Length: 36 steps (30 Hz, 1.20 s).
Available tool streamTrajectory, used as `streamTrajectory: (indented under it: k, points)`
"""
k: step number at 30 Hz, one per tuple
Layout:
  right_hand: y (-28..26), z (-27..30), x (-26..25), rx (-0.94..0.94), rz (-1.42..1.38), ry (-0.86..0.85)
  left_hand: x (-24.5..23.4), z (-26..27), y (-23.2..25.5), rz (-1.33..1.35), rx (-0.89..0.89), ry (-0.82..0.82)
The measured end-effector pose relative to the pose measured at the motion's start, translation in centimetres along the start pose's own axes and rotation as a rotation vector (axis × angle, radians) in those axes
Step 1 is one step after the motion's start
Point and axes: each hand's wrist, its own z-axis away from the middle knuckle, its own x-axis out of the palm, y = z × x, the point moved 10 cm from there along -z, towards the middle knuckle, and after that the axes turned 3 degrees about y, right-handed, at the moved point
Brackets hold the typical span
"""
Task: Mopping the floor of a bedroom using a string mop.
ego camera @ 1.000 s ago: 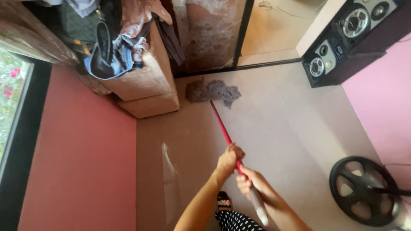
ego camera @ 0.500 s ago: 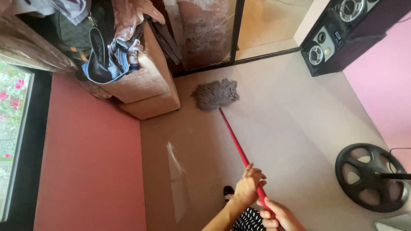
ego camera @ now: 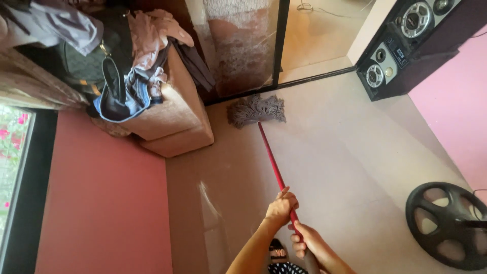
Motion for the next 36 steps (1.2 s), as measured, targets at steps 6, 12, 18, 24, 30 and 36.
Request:
streamTrajectory:
  k: [6, 12, 18, 24, 30, 36]
  points:
    - [-5.5, -3.5, 3.4, -0.039, 0.026, -0.06, -1.9, -7.6, -4.1, -0.123, 0.11, 0.132]
    - [-5.9, -3.1, 2.9, -0.063, -0.047, -0.09, -0.4, -9.4, -5.3, -0.186, 0.088, 0.136]
    - [3.4, -4.4, -3.0, 0.167, -0.234, -0.135, 2.6, -1.8, -1.7, -0.213, 0.179, 0.034]
    - [7.2, 8.8, -0.6, 0.057, -0.169, -0.011, 1.1, 10.8, 4.6, 0.002, 0.129, -0.037]
    - [13.5, 16.0, -0.3, -0.005, -0.302, -0.207, 0.1, 25.6, 11.4, 0.159, 0.443, 0.285]
    - [24.0, 21.3, -0.2, 0.135, -0.469, -0.403, 2.5, 36.6, 14.0, 0.149, 0.662, 0.33]
